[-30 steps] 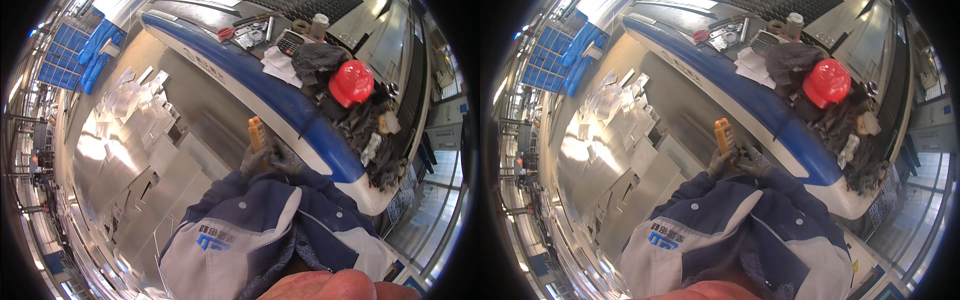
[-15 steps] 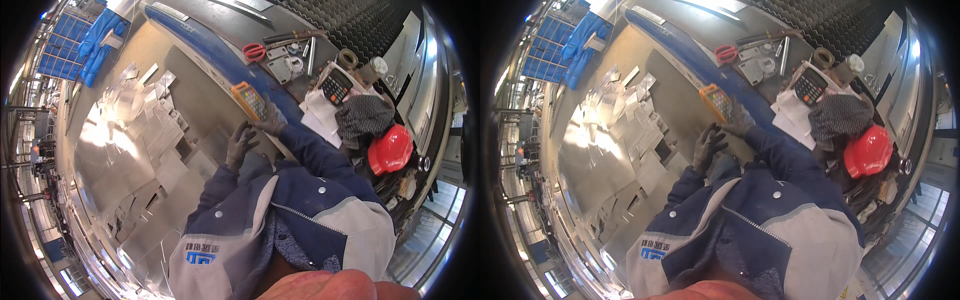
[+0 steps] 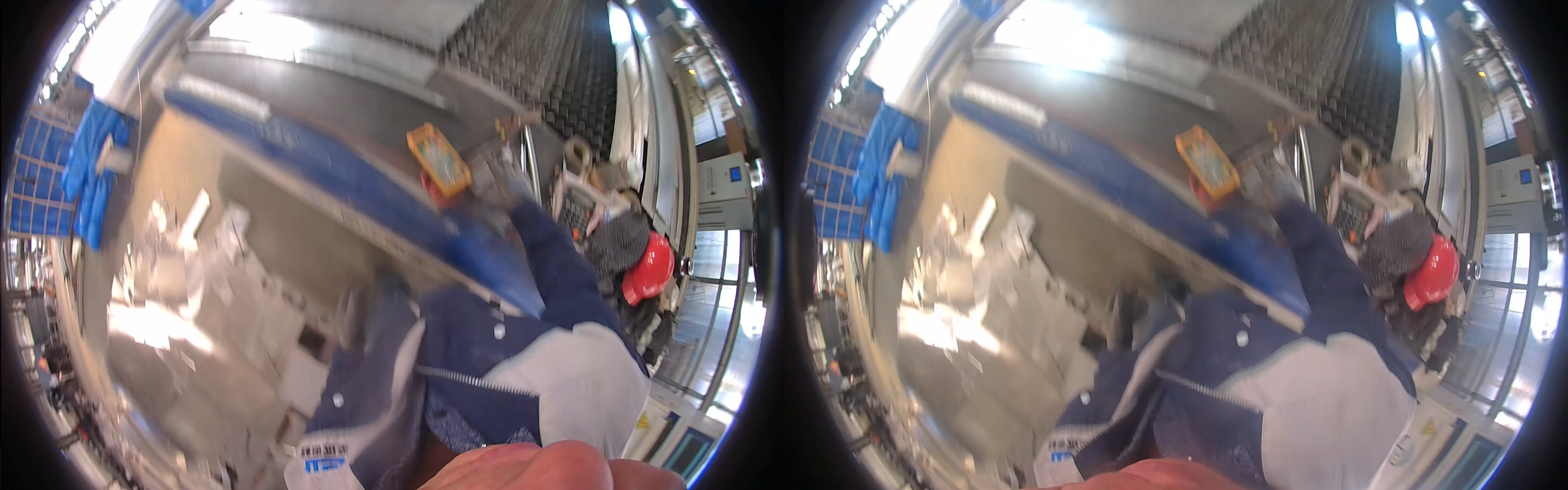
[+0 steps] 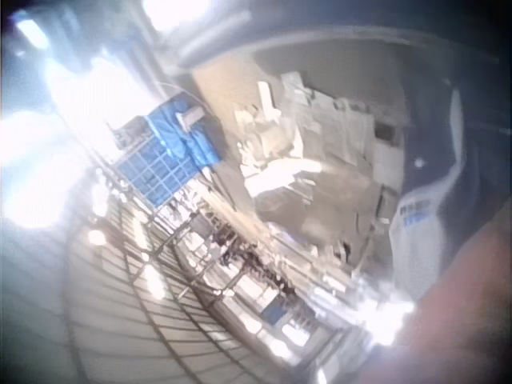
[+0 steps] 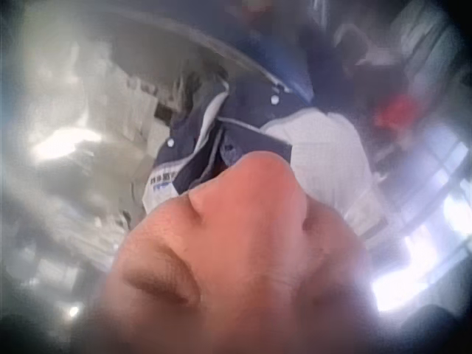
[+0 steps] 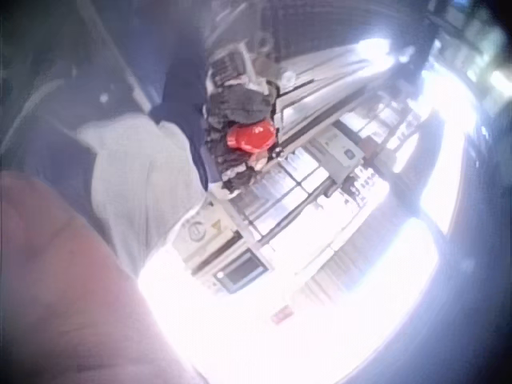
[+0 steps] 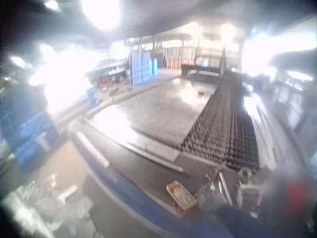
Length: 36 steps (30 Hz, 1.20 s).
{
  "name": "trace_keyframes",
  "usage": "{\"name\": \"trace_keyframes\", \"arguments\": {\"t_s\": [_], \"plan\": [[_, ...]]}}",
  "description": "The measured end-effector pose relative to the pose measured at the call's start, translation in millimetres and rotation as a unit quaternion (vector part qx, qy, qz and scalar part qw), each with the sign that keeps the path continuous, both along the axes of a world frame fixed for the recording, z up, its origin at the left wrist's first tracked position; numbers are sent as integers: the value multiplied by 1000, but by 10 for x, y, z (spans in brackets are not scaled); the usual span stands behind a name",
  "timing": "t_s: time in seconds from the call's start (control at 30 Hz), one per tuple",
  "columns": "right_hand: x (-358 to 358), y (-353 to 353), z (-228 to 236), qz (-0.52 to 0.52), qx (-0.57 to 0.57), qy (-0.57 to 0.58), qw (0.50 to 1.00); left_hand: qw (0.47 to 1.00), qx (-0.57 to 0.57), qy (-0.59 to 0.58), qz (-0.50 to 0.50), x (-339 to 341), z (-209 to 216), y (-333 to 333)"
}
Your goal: The person organizes papers and small items on a cluttered desk, then uses a handheld controller and a tape measure on a metal sheet. They also use a calculator and write on paper while handling various tools and documents.
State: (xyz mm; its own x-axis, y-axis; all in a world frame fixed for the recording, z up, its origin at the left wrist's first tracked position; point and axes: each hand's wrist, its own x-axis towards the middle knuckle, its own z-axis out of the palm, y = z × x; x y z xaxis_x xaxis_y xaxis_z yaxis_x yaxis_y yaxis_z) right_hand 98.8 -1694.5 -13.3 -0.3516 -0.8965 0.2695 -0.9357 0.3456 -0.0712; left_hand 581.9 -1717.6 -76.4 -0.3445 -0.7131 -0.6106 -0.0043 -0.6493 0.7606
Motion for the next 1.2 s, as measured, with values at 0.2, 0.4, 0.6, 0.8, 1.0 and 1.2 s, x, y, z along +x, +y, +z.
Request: {"name": "trace_keyframes", "arguments": {"t_s": [0.2, 0.4, 0.6, 0.8, 1.0, 1.2], "plan": [[-506, 493, -696, -176, 386, -25, 905, 998, -27, 11, 64, 812, -43, -1359], [-234, -637, -367, -189, -256, -268, 909, 992, -77, 96, -2, 904, 201, -2768], [2109, -3599, 293, 57, -159, -706, 688, 969, -173, 156, -83, 601, 743, -4403], [4622, -5913, 184, 41, 27, -828, 559, 768, -593, -186, -153, 1569, 1308, -5955], [5664, -7413, 317, 190, 283, -722, 603, 887, -431, -165, -24, 2764, 1135, -6856], [6601, -8934, 130, 200, 445, -687, 539, 909, -368, -175, 88, 3818, 738, -8001]]}}
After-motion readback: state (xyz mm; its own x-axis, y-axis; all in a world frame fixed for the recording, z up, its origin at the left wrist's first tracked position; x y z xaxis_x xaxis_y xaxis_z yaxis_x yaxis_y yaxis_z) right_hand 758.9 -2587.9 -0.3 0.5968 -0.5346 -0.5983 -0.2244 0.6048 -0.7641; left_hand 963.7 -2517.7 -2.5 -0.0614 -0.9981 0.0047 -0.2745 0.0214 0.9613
